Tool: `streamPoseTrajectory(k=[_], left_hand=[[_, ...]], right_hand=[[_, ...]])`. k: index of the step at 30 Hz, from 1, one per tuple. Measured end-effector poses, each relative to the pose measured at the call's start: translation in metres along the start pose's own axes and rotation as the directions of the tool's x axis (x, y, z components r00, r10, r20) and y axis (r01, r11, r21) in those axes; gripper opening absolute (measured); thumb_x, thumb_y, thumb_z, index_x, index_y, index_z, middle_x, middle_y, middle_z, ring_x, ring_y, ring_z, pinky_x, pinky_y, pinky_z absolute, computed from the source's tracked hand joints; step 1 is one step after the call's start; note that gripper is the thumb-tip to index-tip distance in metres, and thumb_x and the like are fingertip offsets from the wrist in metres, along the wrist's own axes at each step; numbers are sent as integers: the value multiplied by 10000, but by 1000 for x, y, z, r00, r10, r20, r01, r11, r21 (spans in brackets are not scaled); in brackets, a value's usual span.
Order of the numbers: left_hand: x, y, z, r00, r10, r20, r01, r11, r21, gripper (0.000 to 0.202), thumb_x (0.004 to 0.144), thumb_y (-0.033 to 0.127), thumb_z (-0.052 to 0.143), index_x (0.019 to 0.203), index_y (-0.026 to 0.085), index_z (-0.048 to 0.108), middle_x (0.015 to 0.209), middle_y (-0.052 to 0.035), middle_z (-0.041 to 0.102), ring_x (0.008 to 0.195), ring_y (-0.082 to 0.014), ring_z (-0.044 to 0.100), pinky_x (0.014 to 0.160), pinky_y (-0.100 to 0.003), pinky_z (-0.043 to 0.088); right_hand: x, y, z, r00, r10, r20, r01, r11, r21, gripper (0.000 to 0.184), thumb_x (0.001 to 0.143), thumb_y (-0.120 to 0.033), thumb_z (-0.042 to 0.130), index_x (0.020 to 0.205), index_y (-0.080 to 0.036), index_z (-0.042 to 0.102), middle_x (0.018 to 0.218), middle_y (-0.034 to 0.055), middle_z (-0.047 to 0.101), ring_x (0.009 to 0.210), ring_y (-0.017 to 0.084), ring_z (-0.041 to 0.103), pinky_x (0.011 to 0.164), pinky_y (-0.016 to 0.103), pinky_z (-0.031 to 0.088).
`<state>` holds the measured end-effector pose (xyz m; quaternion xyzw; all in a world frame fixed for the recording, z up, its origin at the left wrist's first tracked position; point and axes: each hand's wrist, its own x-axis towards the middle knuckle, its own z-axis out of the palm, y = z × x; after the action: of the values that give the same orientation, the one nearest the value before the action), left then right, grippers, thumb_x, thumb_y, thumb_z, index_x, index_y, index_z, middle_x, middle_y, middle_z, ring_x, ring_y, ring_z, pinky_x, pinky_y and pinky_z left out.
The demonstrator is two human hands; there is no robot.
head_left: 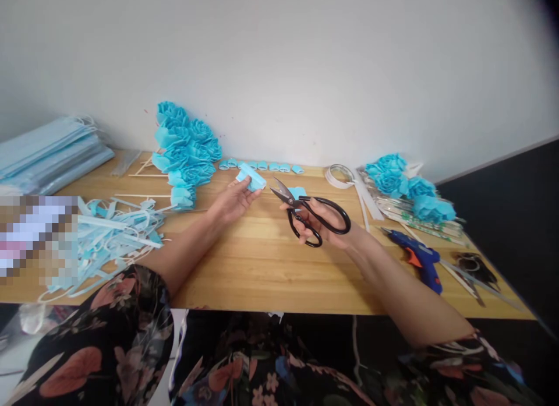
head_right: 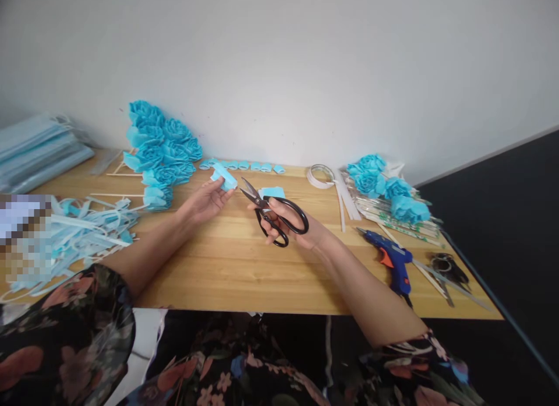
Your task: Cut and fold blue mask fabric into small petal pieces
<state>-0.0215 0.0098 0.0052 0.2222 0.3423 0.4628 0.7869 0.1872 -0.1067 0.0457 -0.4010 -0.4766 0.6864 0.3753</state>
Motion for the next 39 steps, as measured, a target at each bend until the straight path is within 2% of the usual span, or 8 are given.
streamPoseTrajectory(k=[4,11,15,18,24,30,39], left_hand=[[1,-2,-2,1000,2,20,-3,1000,11,154,947,78,550,851,155,642,774,-1,730,731,-97,716,775,-206,595],[-3,-5,0,996,7,87,-10,999,33,130,917,66,591,820,143,628,755,0,727,655,-80,691,695,-187,589],[-3,-8,-2,990,26,142,-38,996,83,73,898,80,622,857,132,653,789,-20,741,674,-90,694,725,-205,592],[-1,-11,-5,989,61,138,-75,992,104,34,875,95,659,855,122,652,783,-31,742,695,-103,700,733,-214,595],[3,-14,-8,979,118,169,-135,986,99,157,790,127,774,918,118,684,795,-14,738,701,-105,694,678,-197,593],[2,-16,-8,971,118,207,-149,979,141,202,772,197,812,923,120,701,828,-25,745,710,-106,686,704,-208,591],[-1,-14,-8,967,109,230,-148,976,159,237,764,230,829,914,110,689,805,-20,736,689,-98,686,682,-195,596]], right_hand=[[5,4,2,1000,8,-12,-8,1000,2,600,814,-678,645,1136,-173,686,654,-32,537,519,78,449,599,276,602],[17,11,0,1000,17,-9,-17,1000,9,604,808,-684,651,1126,-171,686,664,-30,553,518,74,471,625,276,611],[26,14,1,1000,-7,-13,7,1000,11,622,798,-696,655,1153,-187,671,711,-19,597,544,82,524,667,290,616],[32,17,3,999,-35,-21,35,999,37,607,788,-690,672,1139,-195,667,763,-4,635,564,85,556,687,291,614],[35,30,7,989,-79,-125,101,978,183,586,761,-693,698,1034,-176,669,648,-53,560,458,41,421,648,271,603],[34,35,12,988,-72,-136,107,956,273,603,727,-734,698,939,-172,648,595,-74,520,411,31,380,583,253,595],[33,34,18,984,-82,-155,124,950,285,564,738,-704,715,908,-174,626,558,-89,495,377,22,347,491,211,552]])
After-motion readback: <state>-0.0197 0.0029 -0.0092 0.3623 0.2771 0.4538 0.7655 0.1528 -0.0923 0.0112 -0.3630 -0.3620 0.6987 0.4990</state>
